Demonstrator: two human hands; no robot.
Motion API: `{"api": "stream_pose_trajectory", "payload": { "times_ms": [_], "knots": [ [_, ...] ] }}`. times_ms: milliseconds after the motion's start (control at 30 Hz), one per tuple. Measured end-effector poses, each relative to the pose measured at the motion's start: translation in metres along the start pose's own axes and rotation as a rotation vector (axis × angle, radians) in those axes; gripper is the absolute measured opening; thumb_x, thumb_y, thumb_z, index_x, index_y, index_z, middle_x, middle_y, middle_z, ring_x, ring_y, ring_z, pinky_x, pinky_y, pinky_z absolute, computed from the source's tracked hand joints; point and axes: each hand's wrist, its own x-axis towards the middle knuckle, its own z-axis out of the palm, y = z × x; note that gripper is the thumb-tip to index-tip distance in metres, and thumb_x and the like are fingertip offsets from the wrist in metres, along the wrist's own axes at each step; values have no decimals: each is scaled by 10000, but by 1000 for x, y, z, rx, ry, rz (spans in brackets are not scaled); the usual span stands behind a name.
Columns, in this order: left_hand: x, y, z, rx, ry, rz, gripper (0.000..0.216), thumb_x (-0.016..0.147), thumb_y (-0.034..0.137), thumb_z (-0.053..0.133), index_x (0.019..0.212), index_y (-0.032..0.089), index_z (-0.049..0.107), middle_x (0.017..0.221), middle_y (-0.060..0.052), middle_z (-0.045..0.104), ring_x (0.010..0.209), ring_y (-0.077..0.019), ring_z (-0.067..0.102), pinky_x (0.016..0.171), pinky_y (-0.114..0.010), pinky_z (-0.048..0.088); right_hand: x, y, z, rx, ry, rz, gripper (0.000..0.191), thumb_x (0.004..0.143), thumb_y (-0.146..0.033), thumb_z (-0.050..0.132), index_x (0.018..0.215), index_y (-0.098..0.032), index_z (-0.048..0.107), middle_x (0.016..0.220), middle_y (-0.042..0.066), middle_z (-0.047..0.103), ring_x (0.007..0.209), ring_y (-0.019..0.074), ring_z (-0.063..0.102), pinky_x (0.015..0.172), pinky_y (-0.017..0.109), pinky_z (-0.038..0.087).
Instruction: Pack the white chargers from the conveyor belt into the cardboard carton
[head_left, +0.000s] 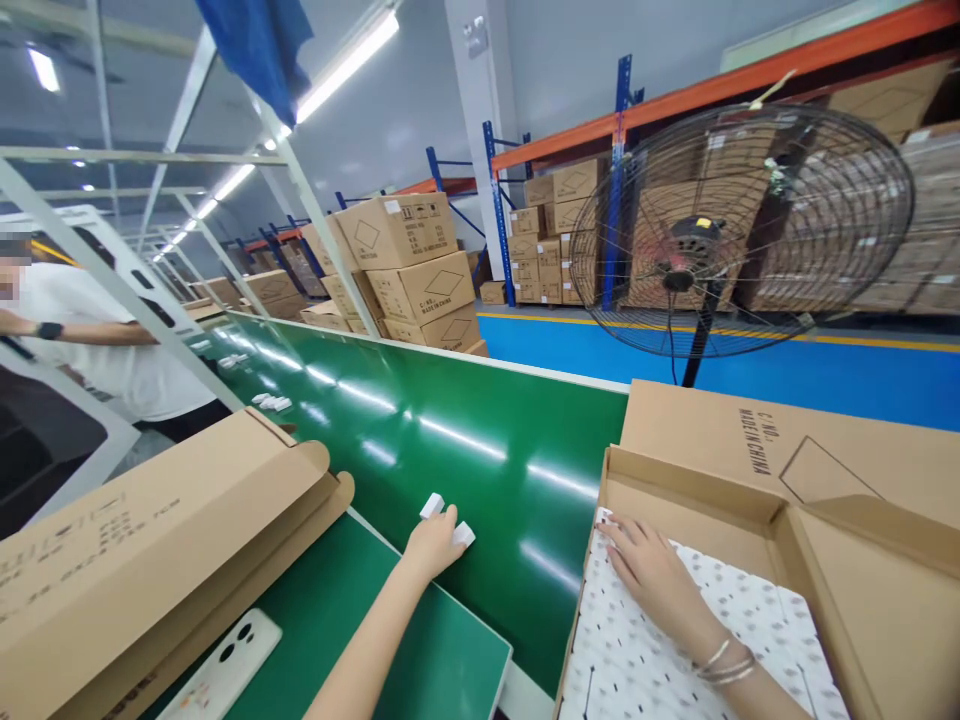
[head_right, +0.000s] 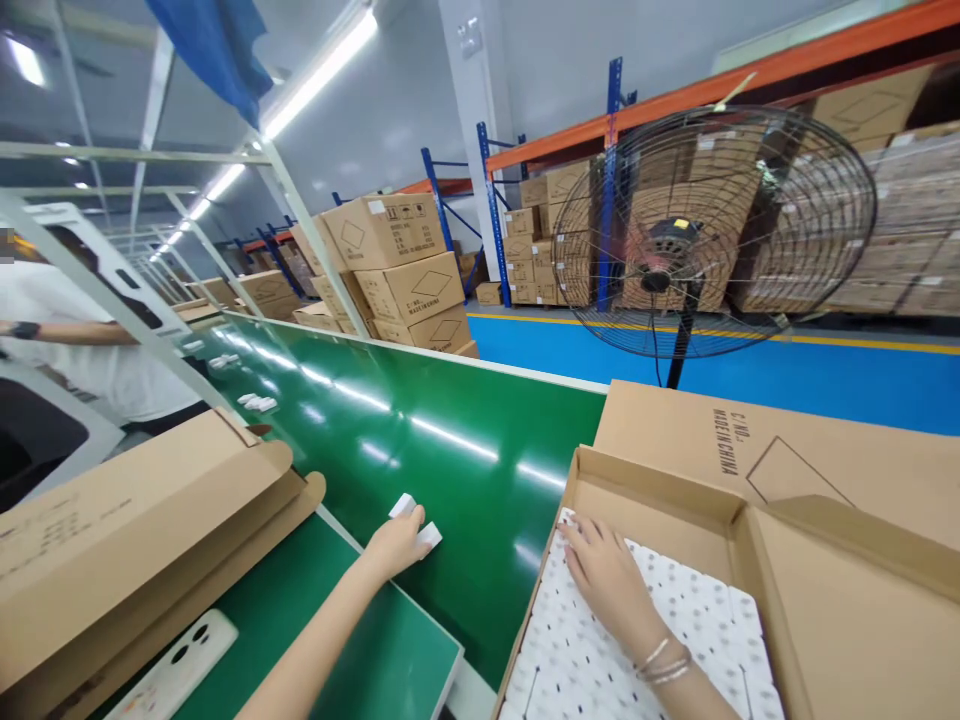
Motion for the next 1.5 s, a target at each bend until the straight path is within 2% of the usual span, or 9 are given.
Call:
{"api": "stream_pose_trajectory", "payload": {
  "times_ms": [200, 333, 433, 533, 700, 933, 1133, 1333, 1500],
  "knots": [
    [-2, 9, 1, -54, 146, -76, 275, 873, 265, 334, 974, 156, 566, 1072, -107, 527, 1086, -242, 438, 880, -342, 376, 1, 7, 9, 9, 4, 3, 322, 882, -348, 363, 1136, -273, 547, 1156, 55, 572, 1023, 224, 519, 845, 404, 449],
    [-2, 9, 1, -72, 236, -217, 392, 876, 293, 314, 1196, 116, 455, 1243, -154, 417, 1139, -284, 375, 883, -385, 366, 0, 11, 14, 24, 1, -7, 328, 875, -366, 375, 1134, -277, 554, 1144, 53, 584, 1017, 225, 529, 836, 400, 464],
    [3, 10, 1, -189, 158, -321, 602, 818, 419, 398, 1310, 83, 309, 1249, -163, 415, 1124, -278, 394, 858, -357, 385, 0, 14, 18, 21, 17, -14, 337, 868, -374, 383, 1134, -271, 563, 1132, 60, 595, 1012, 229, 536, 834, 407, 469],
    [9, 17, 0, -249, 84, -344, 674, 730, 437, 489, 1270, 59, 347, 1176, -153, 462, 1082, -264, 422, 824, -324, 404, 0, 17, 20, 14, 15, -22, 338, 870, -368, 377, 1131, -271, 568, 1127, 60, 599, 1000, 228, 543, 832, 409, 468],
    [11, 45, 1, -190, 80, -331, 496, 640, 199, 577, 1105, 56, 485, 1078, -170, 495, 1034, -282, 435, 829, -345, 392, 1, 17, 20, 10, 4, -25, 339, 870, -358, 377, 1138, -270, 563, 1148, 59, 590, 1009, 225, 541, 836, 405, 462],
    [3, 37, 3, -167, 70, -231, 609, 693, 150, 522, 1279, 91, 369, 1145, -149, 502, 1112, -273, 392, 876, -340, 371, 0, 14, 16, 42, -30, -8, 359, 882, -370, 355, 1163, -255, 546, 1158, 69, 578, 1035, 226, 519, 859, 413, 442],
    [3, 22, -3, -200, 57, -158, 381, 779, 198, 480, 1159, 197, 492, 1111, -68, 530, 1070, -209, 454, 872, -292, 370, 0, 14, 16, 29, 14, -16, 337, 881, -358, 361, 1140, -267, 558, 1140, 64, 587, 1003, 225, 530, 839, 409, 447],
    [-2, 28, -16, -226, 98, -250, 283, 889, 274, 317, 1065, 139, 493, 1071, -108, 500, 930, -197, 557, 722, -277, 432, 0, 12, 15, 12, 37, -23, 317, 871, -351, 389, 1130, -287, 560, 1134, 43, 593, 1010, 205, 536, 831, 370, 458],
    [-17, 52, -9, -233, 27, -327, 270, 860, 294, 407, 1007, 104, 530, 977, -146, 569, 915, -255, 589, 729, -327, 448, 0, 12, 13, 17, 32, -16, 323, 873, -359, 382, 1132, -283, 560, 1143, 46, 587, 1022, 210, 530, 841, 378, 451]
  ]
}}
